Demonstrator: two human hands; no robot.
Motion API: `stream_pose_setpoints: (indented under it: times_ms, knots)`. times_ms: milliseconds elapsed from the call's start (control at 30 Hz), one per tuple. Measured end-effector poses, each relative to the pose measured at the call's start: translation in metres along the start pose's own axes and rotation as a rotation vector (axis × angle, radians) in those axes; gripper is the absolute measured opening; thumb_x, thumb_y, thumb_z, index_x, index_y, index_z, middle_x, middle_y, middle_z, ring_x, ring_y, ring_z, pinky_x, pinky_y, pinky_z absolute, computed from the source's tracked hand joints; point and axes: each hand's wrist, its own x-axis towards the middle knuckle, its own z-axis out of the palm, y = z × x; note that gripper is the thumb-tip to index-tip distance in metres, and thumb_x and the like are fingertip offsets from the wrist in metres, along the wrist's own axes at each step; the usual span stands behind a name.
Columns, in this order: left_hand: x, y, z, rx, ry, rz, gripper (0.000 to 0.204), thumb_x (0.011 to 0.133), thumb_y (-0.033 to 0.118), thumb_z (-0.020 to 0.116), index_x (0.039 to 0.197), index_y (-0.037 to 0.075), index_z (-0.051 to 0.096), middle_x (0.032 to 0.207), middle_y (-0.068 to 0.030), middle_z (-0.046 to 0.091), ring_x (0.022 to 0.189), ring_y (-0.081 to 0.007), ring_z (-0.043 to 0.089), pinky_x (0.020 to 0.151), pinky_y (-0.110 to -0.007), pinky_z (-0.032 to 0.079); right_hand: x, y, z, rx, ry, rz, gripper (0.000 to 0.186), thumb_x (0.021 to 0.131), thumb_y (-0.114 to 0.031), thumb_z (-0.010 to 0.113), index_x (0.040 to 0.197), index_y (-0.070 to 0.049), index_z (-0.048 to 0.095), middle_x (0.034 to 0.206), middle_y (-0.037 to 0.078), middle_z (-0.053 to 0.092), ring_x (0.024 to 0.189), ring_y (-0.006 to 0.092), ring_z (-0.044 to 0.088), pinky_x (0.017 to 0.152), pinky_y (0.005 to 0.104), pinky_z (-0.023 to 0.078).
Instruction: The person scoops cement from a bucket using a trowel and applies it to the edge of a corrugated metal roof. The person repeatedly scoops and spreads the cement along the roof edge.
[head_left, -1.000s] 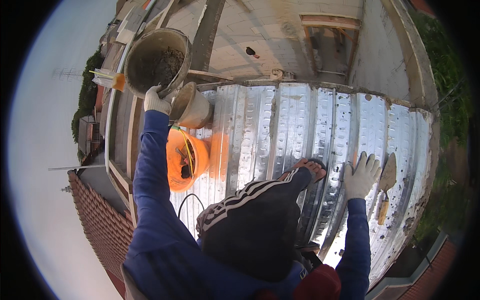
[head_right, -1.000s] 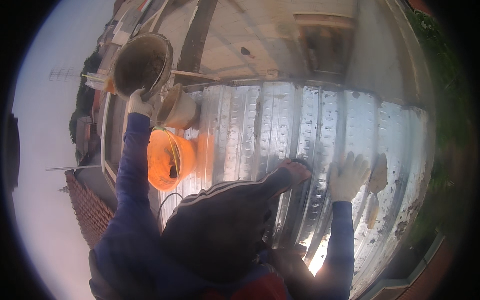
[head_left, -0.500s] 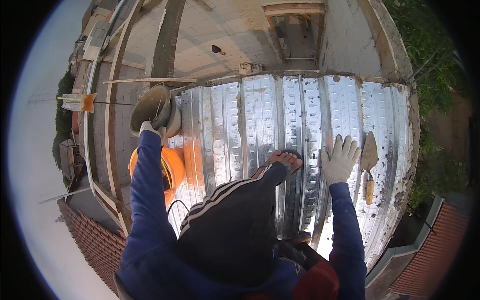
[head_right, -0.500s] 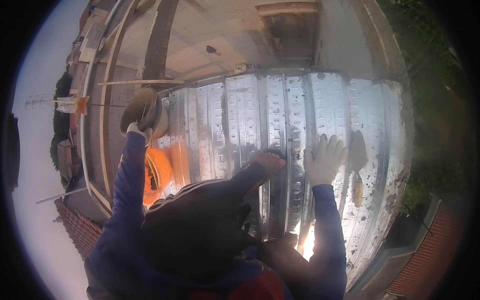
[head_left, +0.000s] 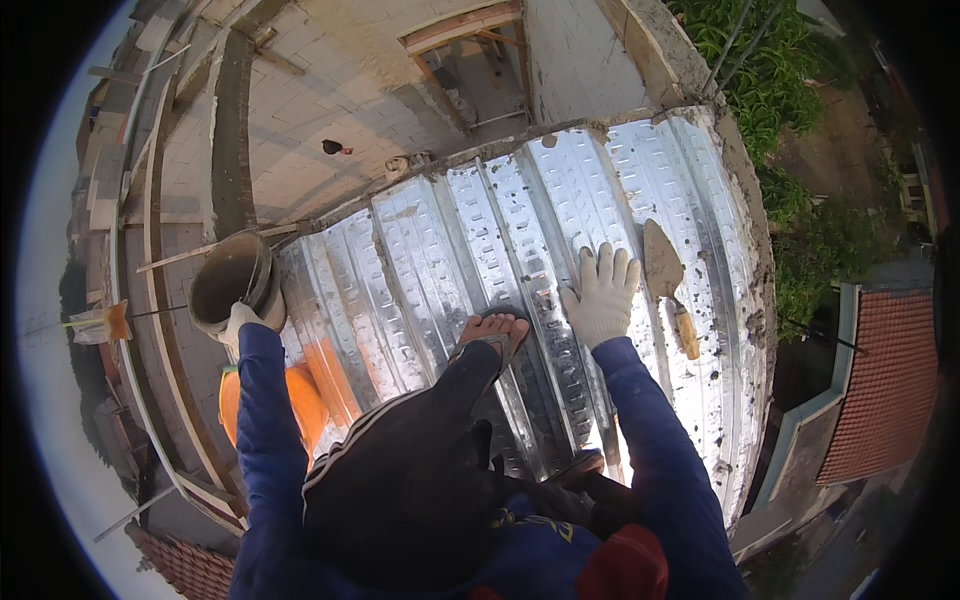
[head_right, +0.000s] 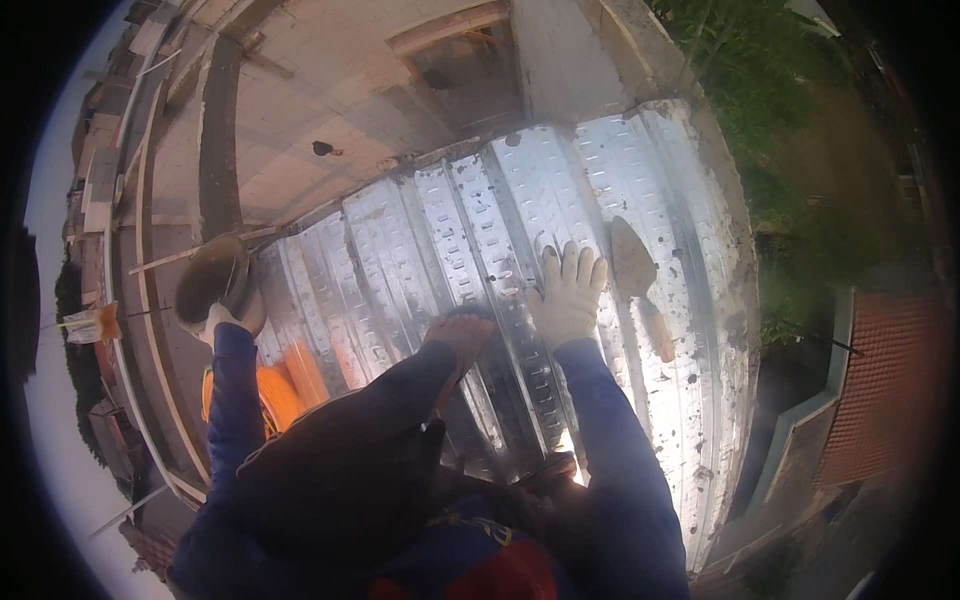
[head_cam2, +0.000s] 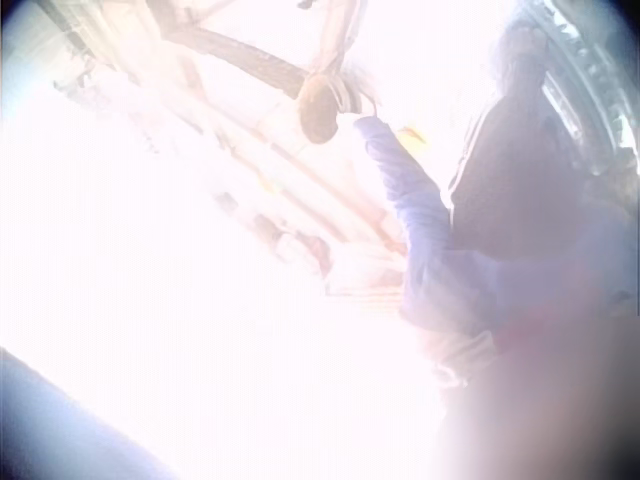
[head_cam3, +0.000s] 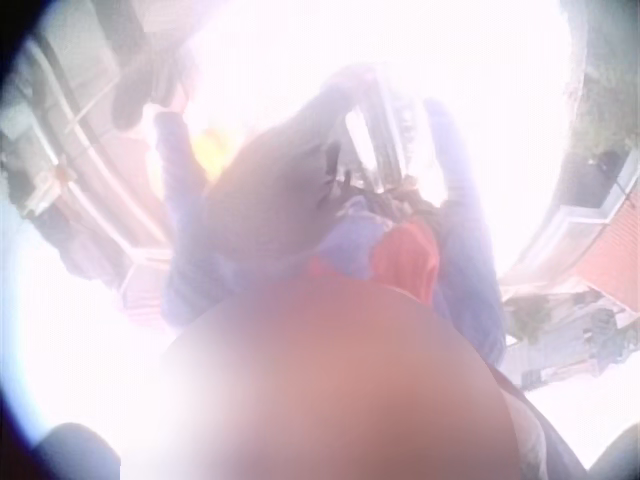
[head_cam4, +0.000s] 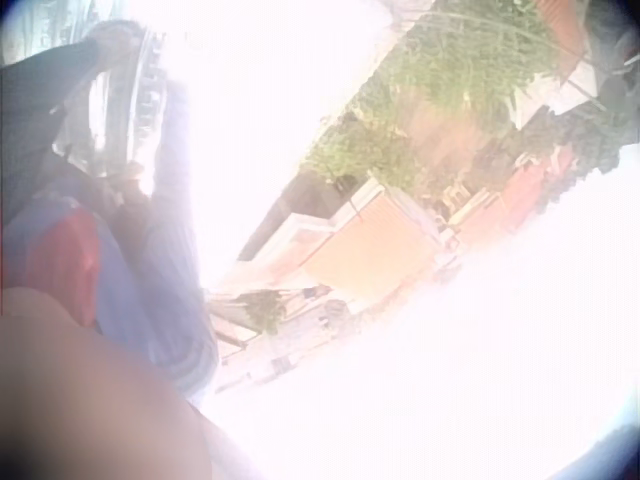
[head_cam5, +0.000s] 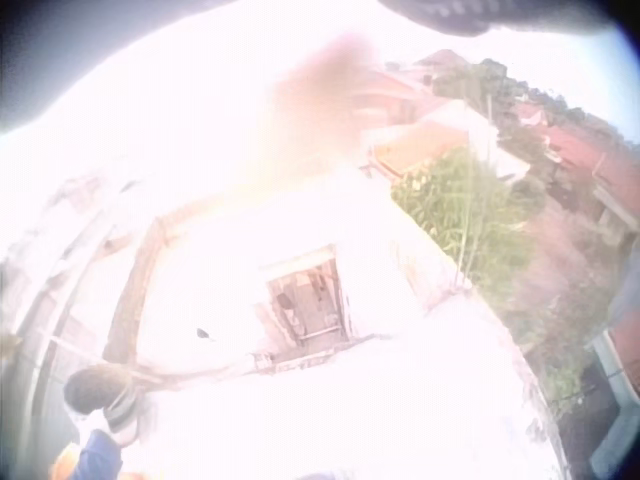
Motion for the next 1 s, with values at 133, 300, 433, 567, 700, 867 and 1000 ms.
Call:
stream_pose_setpoints:
  times_ms: [133,300,433,567,700,867,1000]
  knots:
    - [-0.039,0.022,0.036,-0.114,0.050,-0.043,0.076,0.104,0.044,0.078,0.160,-0.005,0.062,0.151,-0.0213,0.073,0.132,-0.0326,0.075,0.112,-0.044,0.060,-0.001,0.011,0.004,-0.046,0.017,0.041,0.079,0.097,-0.048,0.082,0.162,-0.009,0.061,0.169,0.027,0.052,0.161,0.0518,0.040,0.138,0.0693,0.020]
    - [-0.051,0.026,0.025,-0.151,0.101,-0.063,0.081,0.104,0.050,0.074,0.161,-0.005,0.059,0.154,-0.0230,0.071,0.134,-0.0346,0.073,0.114,-0.044,0.058,0.000,0.005,-0.001,-0.010,-0.031,0.057,0.079,0.098,-0.048,0.081,0.164,-0.010,0.061,0.171,0.026,0.051,0.162,0.0511,0.039,0.139,0.0690,0.018]
    - [-0.054,0.032,0.026,-0.159,0.108,-0.064,0.085,0.104,0.055,0.071,0.162,-0.006,0.058,0.157,-0.0243,0.069,0.136,-0.0362,0.072,0.115,-0.045,0.057,-0.002,0.007,0.008,-0.008,0.013,0.065,0.077,0.098,-0.046,0.080,0.163,-0.010,0.061,0.172,0.024,0.049,0.163,0.0489,0.037,0.139,0.0680,0.019]
    - [-0.046,0.029,0.016,-0.185,0.122,-0.075,0.090,0.104,0.060,0.067,0.163,-0.007,0.056,0.159,-0.0256,0.066,0.138,-0.0379,0.071,0.117,-0.045,0.056,-0.001,0.005,-0.001,0.034,-0.009,0.055,0.077,0.098,-0.046,0.081,0.163,-0.008,0.061,0.171,0.025,0.049,0.162,0.0497,0.038,0.138,0.0684,0.020]
    - [-0.047,0.027,0.011,-0.200,0.125,-0.086,0.095,0.104,0.066,0.064,0.164,-0.008,0.055,0.161,-0.0269,0.064,0.140,-0.0395,0.070,0.119,-0.046,0.055,-0.001,0.010,-0.001,0.021,0.014,0.053,0.079,0.096,-0.046,0.082,0.161,-0.008,0.061,0.168,0.026,0.051,0.159,0.0500,0.040,0.137,0.0691,0.021]
    - [-0.050,0.029,-0.004,-0.234,0.144,-0.112,0.101,0.105,0.072,0.060,0.165,-0.009,0.052,0.164,-0.0285,0.062,0.142,-0.0415,0.068,0.121,-0.046,0.053,-0.001,0.010,-0.002,0.012,0.037,0.048,0.077,0.095,-0.046,0.082,0.159,-0.007,0.063,0.167,0.026,0.052,0.158,0.0493,0.041,0.137,0.0689,0.022]
    - [-0.048,0.011,-0.021,-0.275,0.149,-0.164,0.106,0.105,0.077,0.057,0.166,-0.009,0.051,0.166,-0.0298,0.060,0.144,-0.0431,0.067,0.122,-0.047,0.052,0.006,0.005,-0.008,-0.021,-0.058,0.049,0.075,0.101,-0.049,0.076,0.162,-0.008,0.062,0.172,0.025,0.051,0.163,0.0501,0.039,0.138,0.0686,0.020]
